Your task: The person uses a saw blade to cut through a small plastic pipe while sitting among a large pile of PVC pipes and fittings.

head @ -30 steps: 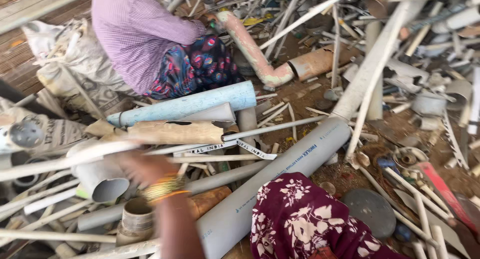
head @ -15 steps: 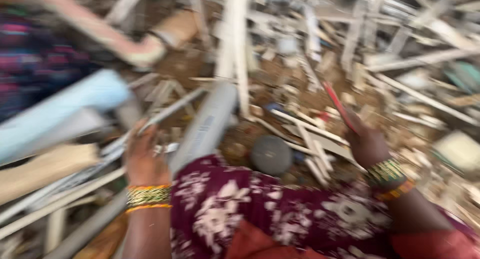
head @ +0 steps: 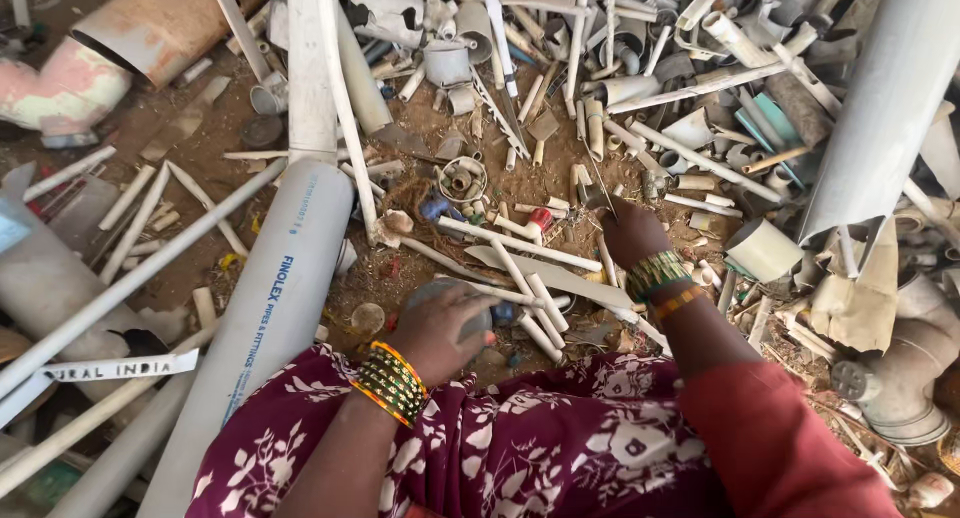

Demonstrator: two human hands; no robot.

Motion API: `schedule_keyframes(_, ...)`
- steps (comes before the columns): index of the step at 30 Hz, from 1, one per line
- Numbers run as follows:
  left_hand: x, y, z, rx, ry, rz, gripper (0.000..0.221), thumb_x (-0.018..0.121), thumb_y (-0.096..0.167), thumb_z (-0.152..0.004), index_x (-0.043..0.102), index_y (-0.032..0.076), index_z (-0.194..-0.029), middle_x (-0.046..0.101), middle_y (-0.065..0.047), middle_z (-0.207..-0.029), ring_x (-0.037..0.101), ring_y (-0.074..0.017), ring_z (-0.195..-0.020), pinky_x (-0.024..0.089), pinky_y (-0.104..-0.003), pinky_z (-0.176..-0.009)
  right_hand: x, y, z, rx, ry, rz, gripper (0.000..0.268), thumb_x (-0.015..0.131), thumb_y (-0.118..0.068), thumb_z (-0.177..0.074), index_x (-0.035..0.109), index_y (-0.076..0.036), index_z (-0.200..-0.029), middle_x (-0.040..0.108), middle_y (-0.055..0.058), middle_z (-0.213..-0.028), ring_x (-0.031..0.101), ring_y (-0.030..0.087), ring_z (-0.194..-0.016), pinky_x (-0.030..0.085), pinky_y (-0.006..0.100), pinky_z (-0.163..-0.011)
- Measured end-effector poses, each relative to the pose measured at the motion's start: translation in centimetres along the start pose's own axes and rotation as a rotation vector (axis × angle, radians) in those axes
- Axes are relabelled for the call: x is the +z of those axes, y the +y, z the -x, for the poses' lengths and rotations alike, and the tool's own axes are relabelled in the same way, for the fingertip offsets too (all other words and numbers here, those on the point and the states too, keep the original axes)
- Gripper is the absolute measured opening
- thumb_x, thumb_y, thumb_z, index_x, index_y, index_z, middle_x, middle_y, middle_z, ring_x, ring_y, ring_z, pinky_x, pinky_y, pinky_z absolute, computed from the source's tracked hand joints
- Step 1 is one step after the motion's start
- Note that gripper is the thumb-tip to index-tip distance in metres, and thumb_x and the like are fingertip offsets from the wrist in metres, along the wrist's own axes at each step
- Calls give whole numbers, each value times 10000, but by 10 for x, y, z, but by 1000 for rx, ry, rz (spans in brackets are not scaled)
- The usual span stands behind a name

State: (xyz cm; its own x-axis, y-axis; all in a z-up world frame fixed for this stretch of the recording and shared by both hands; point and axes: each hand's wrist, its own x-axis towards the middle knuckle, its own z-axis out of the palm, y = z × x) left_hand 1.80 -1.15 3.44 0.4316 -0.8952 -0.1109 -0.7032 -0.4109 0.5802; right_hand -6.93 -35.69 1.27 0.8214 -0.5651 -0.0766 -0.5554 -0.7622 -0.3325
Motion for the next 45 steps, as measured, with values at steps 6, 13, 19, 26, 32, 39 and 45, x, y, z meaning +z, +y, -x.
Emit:
schedule_keyframes(6,-15,-3,-12,-37,204,120,536,761,335,-866,607,214,-1365,471,-223,-1484,503,-374,-1283,401,-524,-1050,148,60,-69,-79,-183,667,230,527,-222,-1041,729,-239,-1149,767,85,-1074,741,277,-957,607,461,-846)
schedule_keyframes(13,-36,-9,-22,-288,566,521,291,715,252,-931,754,213,-1217,643,-111,-1387,687,-253,-1219,497,-425,-1130,258,72,13,-177,-484,409,239,639,-288,-944,725,-207,-1150,740,138,-1084,726,310,-980,600,450,-865)
schedule_keyframes(19,-48,-10,-32,-355,618,642,274,707,256,-920,749,165,-1175,623,-120,-1351,654,-274,-1225,573,-374,-916,257,58,21,33,-491,290,259,662,-319,-920,721,-229,-1156,731,132,-1092,716,334,-1001,582,479,-869)
schedule_keyframes(26,-36,-29,-43,-335,603,557,265,712,267,-935,759,154,-1169,637,-133,-1348,644,-274,-1234,538,-385,-986,253,82,-48,-189,-762,386,442,649,-505,-991,787,-85,-999,769,182,-1046,729,318,-979,556,430,-934)
schedule_keyframes(32,-18,-26,-55,-412,385,497,325,696,351,-912,717,239,-1216,601,-72,-1442,636,-245,-1271,498,-371,-1076,130,63,-85,94,-488,-135,393,691,-454,-918,810,-83,-974,783,146,-886,731,270,-797,579,417,-787)
schedule_keyframes(39,-25,13,-54,-48,579,-10,710,807,344,-714,622,252,-1394,427,-225,-1524,344,-490,-1370,282,-696,-1095,-36,-48,2,39,-374,-252,349,747,-357,-860,772,-146,-1137,796,51,-871,716,190,-702,605,381,-694)
schedule_keyframes(45,-10,41,-40,188,474,-45,462,750,283,-867,656,348,-1315,733,56,-1018,680,-159,-1038,303,-701,-1159,-77,-68,107,206,-323,-306,367,799,-300,-861,740,-145,-1188,779,190,-747,676,161,-551,574,292,-527)
